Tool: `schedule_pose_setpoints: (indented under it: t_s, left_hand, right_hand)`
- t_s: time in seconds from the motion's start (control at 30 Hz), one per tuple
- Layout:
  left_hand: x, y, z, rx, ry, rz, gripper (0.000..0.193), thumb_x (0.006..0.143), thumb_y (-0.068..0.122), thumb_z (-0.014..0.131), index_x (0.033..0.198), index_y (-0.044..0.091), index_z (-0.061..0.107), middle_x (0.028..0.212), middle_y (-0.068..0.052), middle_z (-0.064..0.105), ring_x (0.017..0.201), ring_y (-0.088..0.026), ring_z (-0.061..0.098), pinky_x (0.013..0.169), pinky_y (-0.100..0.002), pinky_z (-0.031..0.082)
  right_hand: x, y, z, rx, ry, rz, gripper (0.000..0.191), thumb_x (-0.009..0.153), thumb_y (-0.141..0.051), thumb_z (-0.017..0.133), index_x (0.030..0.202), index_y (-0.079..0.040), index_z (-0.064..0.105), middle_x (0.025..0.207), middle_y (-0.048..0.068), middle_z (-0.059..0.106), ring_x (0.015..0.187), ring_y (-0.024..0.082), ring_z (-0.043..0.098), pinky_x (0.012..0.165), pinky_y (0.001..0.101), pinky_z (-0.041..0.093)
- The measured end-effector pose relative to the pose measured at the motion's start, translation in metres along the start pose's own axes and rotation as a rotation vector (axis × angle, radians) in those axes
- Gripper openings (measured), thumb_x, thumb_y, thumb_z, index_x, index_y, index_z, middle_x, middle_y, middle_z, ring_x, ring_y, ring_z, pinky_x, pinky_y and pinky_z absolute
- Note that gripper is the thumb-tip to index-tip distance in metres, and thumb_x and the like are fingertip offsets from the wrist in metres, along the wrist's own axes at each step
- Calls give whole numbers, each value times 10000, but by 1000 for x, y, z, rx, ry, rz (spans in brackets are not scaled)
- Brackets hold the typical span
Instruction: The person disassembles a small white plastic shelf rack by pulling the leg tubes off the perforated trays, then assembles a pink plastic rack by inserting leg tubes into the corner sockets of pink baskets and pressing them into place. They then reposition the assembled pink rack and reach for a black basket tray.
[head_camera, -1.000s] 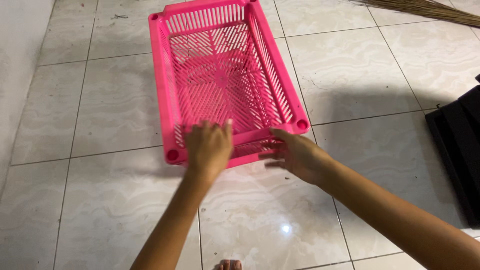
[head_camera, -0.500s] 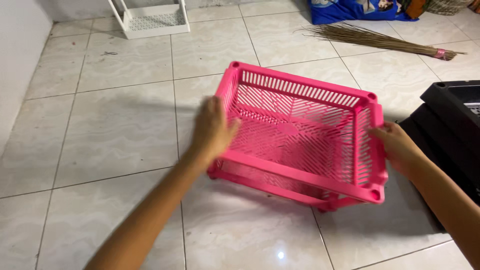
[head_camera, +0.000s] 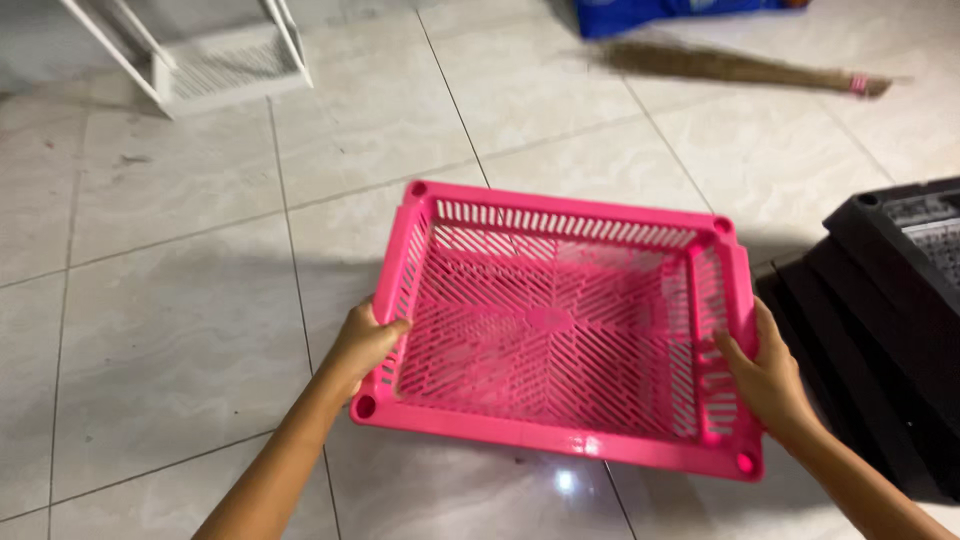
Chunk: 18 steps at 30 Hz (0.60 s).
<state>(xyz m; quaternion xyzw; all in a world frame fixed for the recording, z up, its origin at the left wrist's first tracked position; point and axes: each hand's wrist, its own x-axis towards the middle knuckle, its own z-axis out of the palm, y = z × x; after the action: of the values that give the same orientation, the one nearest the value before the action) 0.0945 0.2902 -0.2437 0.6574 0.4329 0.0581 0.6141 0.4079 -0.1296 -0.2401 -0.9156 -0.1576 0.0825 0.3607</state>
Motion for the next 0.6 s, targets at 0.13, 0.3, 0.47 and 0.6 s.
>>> schedule_pose_setpoints:
  t_s: [0.13, 0.3, 0.47, 0.6]
  left_hand:
    - [-18, -30, 11, -62, 98, -111, 477, 800, 147, 735, 1263, 86, 642, 1019, -79, 769, 865, -185, 729, 767, -360, 578]
    - [-43, -74, 28, -20, 138, -2, 381, 826, 210, 766, 1169, 57, 704, 930, -77, 774, 807, -164, 721, 719, -328, 577]
    - [-54, -56, 0, -53, 124, 27, 330, 815, 170, 761, 1112, 29, 740, 796, -83, 732, 680, -186, 652, 620, -368, 532]
    - [-57, -14, -28, 7, 169, -92, 293, 778, 106, 704, 1053, 4, 702, 735, -101, 716, 621, -219, 681, 568, -395, 550]
  right_hand:
    - [-36, 34, 0, -95, -96, 235, 370, 1023, -262, 757, 1273, 11, 747, 884, 212, 775, 782, 242, 731, 763, 438, 565]
    - [-120, 64, 11, 355, -109, 223, 394, 876, -11, 740, 1238, 32, 589, 1028, 126, 739, 865, 180, 709, 741, 358, 624]
    - [-127, 17, -16, 539, -100, 233, 456, 904, -28, 618, 1348, -70, 525, 1171, 11, 697, 904, 130, 699, 716, 304, 623]
    - [-79, -37, -28, 277, -136, 111, 428, 908, 23, 659, 1326, -4, 568, 1028, 104, 710, 849, 167, 682, 683, 324, 582]
